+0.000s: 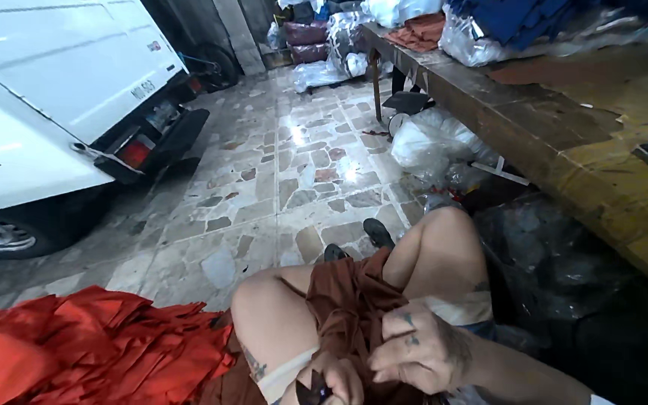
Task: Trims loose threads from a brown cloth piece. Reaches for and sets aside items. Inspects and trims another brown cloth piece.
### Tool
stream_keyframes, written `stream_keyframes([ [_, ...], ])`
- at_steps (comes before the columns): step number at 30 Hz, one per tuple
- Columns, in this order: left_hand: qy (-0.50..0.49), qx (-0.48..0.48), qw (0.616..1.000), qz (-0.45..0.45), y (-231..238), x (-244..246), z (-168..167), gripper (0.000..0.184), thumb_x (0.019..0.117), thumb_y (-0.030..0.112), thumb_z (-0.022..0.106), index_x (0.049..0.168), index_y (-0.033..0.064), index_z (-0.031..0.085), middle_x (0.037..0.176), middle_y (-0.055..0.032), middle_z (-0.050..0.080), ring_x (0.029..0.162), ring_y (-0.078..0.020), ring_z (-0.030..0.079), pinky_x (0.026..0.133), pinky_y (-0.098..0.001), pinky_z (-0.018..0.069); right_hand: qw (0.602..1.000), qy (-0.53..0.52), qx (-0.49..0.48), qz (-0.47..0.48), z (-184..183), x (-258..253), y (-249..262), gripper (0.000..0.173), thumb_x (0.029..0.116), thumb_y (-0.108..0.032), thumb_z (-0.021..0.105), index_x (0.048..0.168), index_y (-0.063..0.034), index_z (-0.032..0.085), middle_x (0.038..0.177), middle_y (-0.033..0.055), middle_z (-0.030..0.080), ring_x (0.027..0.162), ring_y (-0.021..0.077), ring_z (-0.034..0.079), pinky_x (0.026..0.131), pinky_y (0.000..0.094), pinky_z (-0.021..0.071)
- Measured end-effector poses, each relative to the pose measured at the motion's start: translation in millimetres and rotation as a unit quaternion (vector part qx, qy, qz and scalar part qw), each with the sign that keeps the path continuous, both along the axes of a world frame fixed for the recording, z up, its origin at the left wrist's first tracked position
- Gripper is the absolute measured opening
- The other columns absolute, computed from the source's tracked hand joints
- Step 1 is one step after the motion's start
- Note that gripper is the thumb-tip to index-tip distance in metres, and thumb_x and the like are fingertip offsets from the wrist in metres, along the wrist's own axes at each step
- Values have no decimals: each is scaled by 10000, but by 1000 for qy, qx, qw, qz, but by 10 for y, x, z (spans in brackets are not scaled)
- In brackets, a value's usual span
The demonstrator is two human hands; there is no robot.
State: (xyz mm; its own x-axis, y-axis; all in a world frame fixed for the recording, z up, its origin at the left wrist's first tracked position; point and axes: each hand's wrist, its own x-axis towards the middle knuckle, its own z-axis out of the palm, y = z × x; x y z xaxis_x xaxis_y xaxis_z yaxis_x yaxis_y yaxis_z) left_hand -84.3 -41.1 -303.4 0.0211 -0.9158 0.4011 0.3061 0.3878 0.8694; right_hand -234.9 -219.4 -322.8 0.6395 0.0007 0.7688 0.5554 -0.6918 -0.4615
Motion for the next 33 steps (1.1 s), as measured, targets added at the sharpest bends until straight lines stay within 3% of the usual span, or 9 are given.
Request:
stream_keyframes([
  [2, 16, 1, 1000, 1, 25, 26, 10, 150, 1062, 299, 556, 1071, 175, 639, 795, 56, 595, 673, -11, 541, 645, -186, 458, 1000, 12, 26, 0, 23, -25, -13, 226, 1018, -222, 640, 972, -38, 763, 869, 87, 621, 827, 88, 604, 739, 156, 507],
  [7, 41, 14, 999, -2, 90, 41, 57, 134, 1059, 281, 568, 1075, 165, 633, 803, 52, 603, 668, -2, 547, 628, -159, 457, 997, 38, 58, 24, 102, -66, -12, 159, 986, -155, 645, 977, -8, 704, 918, 101, 651, 861, 71, 632, 761, 147, 524],
  [18, 48, 12, 999, 13, 58, -19, 34, 153, 1060, 280, 565, 1077, 137, 618, 827, 34, 602, 688, -2, 543, 634, -152, 453, 998, -30, 50, -6, 22, -14, 73, 186, 1025, -145, 587, 968, -16, 709, 679, 62, 484, 616, 96, 474, 577, 187, 396],
  [24, 67, 15, 997, 23, 60, -12, 81, 145, 1053, 267, 578, 1093, 139, 632, 834, 35, 622, 695, -6, 562, 639, -156, 462, 998, 22, 60, 6, 53, -17, 33, 233, 1014, -234, 646, 971, -9, 685, 742, 75, 577, 678, 80, 549, 634, 161, 453],
  [26, 65, 13, 998, 18, 54, -15, 91, 145, 1055, 261, 573, 1094, 134, 630, 834, 33, 618, 699, -8, 558, 642, -159, 460, 999, 20, 35, -6, 73, -35, 40, 253, 1017, -260, 640, 1002, -19, 715, 704, 70, 595, 630, 95, 547, 600, 193, 446],
  [28, 42, 9, 999, 16, 37, -13, 90, 147, 1062, 267, 561, 1086, 133, 617, 836, 36, 606, 703, -3, 548, 647, -154, 454, 1000, 10, 20, -15, 95, -40, 33, 231, 1027, -225, 617, 976, -34, 735, 664, 63, 546, 606, 111, 511, 578, 211, 418],
  [30, 20, 12, 999, 28, 25, 3, 101, 151, 1061, 277, 562, 1076, 136, 615, 829, 39, 601, 702, -2, 550, 651, -154, 457, 999, 20, 14, -26, 132, -57, -4, 226, 1037, -216, 601, 968, -45, 731, 753, 79, 545, 718, 113, 532, 656, 192, 440],
  [32, -3, 14, 999, 34, 21, 26, 100, 154, 1065, 282, 556, 1070, 138, 610, 829, 41, 599, 697, 4, 548, 644, -146, 458, 999, 43, 12, -22, 164, -85, -19, 223, 1038, -200, 597, 970, -33, 728, 902, 109, 618, 873, 109, 596, 775, 169, 494],
  [33, -13, 15, 999, 30, 23, 33, 93, 154, 1068, 285, 550, 1071, 141, 606, 833, 44, 598, 695, 10, 544, 639, -138, 453, 999, 45, 7, -22, 158, -85, -5, 216, 1029, -191, 595, 955, -32, 722, 895, 107, 642, 856, 108, 619, 758, 175, 509],
])
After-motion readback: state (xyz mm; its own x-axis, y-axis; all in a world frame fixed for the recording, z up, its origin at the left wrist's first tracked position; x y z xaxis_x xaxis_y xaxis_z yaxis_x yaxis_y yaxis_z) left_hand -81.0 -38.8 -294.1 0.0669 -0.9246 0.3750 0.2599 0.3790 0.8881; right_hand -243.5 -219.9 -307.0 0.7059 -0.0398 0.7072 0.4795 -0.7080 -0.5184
